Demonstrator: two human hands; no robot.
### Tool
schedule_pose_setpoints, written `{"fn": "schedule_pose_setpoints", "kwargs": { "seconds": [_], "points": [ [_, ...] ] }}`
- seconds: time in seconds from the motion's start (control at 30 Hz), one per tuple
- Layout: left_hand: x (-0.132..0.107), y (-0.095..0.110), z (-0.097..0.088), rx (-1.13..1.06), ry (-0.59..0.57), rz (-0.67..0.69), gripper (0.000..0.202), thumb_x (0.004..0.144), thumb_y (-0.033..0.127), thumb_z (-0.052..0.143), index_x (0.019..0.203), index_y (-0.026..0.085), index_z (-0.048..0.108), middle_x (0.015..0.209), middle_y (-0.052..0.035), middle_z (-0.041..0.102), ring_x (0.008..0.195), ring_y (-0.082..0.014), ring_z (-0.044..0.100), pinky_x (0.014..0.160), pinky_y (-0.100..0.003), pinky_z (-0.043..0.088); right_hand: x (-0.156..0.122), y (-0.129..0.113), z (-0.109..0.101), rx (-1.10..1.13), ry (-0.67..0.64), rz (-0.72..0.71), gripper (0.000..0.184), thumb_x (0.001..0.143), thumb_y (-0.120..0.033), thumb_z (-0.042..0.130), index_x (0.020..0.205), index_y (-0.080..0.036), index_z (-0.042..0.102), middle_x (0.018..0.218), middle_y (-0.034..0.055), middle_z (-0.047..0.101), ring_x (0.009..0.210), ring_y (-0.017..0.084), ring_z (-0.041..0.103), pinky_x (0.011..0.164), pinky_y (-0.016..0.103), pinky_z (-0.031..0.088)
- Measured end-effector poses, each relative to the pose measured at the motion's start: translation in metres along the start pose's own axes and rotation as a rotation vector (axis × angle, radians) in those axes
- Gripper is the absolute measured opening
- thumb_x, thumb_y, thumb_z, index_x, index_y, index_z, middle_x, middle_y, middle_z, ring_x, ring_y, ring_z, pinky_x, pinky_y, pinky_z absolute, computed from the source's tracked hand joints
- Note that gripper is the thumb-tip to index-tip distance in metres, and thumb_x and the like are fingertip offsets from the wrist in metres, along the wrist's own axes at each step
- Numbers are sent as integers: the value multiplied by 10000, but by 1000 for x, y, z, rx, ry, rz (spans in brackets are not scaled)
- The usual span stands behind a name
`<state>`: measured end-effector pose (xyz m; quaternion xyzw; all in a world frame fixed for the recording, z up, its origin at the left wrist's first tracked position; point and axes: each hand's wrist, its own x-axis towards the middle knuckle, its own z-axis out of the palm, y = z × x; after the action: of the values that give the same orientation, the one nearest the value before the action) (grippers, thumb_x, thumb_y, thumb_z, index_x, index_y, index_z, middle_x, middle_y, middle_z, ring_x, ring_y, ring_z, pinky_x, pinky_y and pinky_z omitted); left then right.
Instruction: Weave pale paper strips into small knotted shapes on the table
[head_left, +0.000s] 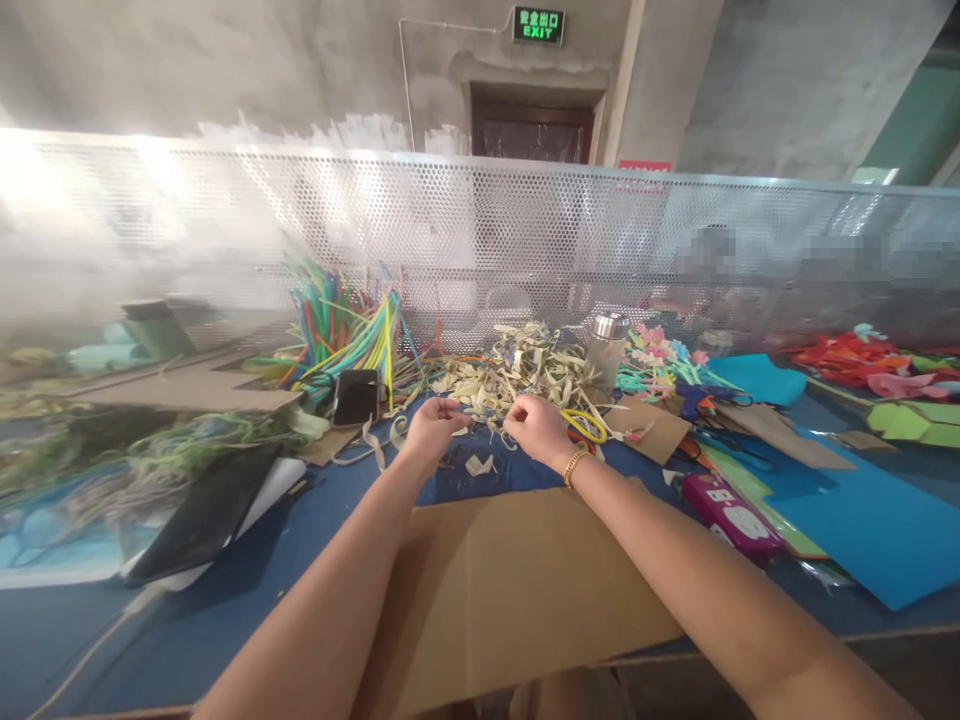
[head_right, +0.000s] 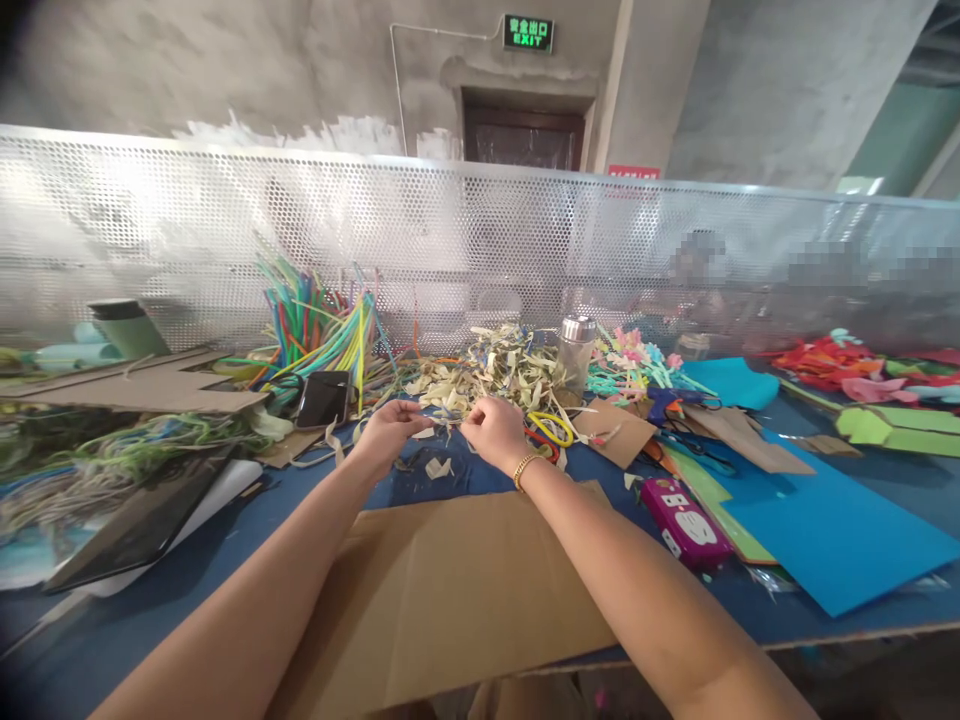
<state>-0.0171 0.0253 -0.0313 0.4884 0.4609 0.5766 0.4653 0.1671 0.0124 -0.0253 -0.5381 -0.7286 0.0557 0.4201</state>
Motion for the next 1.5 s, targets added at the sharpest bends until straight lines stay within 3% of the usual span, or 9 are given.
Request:
{"fn": "schedule_pose_setpoints", "kwargs": {
  "seconds": [0.47, 0.6, 0.73, 0.97, 1.2, 1.37, 1.5],
  "points": [
    [3, -9, -3, 80, 11, 61, 359, 491, 164, 740, 663, 200, 427, 574, 47, 580, 560, -120, 550, 588, -244, 394, -1, 1, -6, -69, -147, 11, 119, 652, -187, 590, 555, -180, 521, 636, -10, 600, 639, 124, 510, 627, 243, 318],
    [0, -7, -5, 41, -72, 78, 300, 516, 271, 778, 682, 178, 545, 607, 33, 581, 556, -97, 511, 539, -220, 361, -1, 0, -7, -51, -183, -42, 110, 665, -185, 588, 573, -178, 529, 646, -12, 609, 641, 118, 507, 648, 241, 326],
    [-5, -2, -1, 34, -171, 23, 289, 539, 307, 784, 764, 168, 668, 658, 13, 596, 491, -63, 428, 437, -205, 268, -2, -2, -8, -44, -186, -88, 72, 683, -188, 589, 618, -177, 561, 684, -6, 629, 664, 119, 524, 681, 246, 335],
    [-13, 5, 8, -221, -227, -162, 334, 543, 267, 778, 828, 176, 631, 684, 12, 565, 501, -56, 494, 379, -135, 229, -5, 0, -4, -94, -229, -176, 52, 714, -193, 598, 664, -192, 614, 696, -22, 651, 691, 123, 560, 802, 298, 317],
    [-13, 9, 6, -274, -287, -162, 256, 574, 237, 745, 748, 173, 570, 632, 32, 509, 475, -35, 433, 374, -114, 199, -3, -3, -9, 0, -221, -124, 79, 741, -181, 580, 675, -178, 623, 703, -7, 644, 649, 108, 533, 661, 231, 346],
    [-12, 8, 7, -233, -259, -117, 222, 584, 215, 742, 766, 143, 637, 670, 0, 539, 541, -54, 464, 410, -135, 295, -1, -6, -12, 54, -191, -137, 95, 757, -178, 561, 683, -176, 620, 690, -14, 623, 651, 103, 526, 654, 223, 356],
    [-13, 8, 9, -174, -199, -60, 292, 575, 250, 784, 817, 149, 655, 725, 0, 565, 558, -52, 488, 404, -139, 275, -1, -6, -12, 50, -144, -162, 81, 760, -194, 580, 715, -184, 647, 750, 0, 617, 699, 112, 544, 692, 234, 380]
  ]
}}
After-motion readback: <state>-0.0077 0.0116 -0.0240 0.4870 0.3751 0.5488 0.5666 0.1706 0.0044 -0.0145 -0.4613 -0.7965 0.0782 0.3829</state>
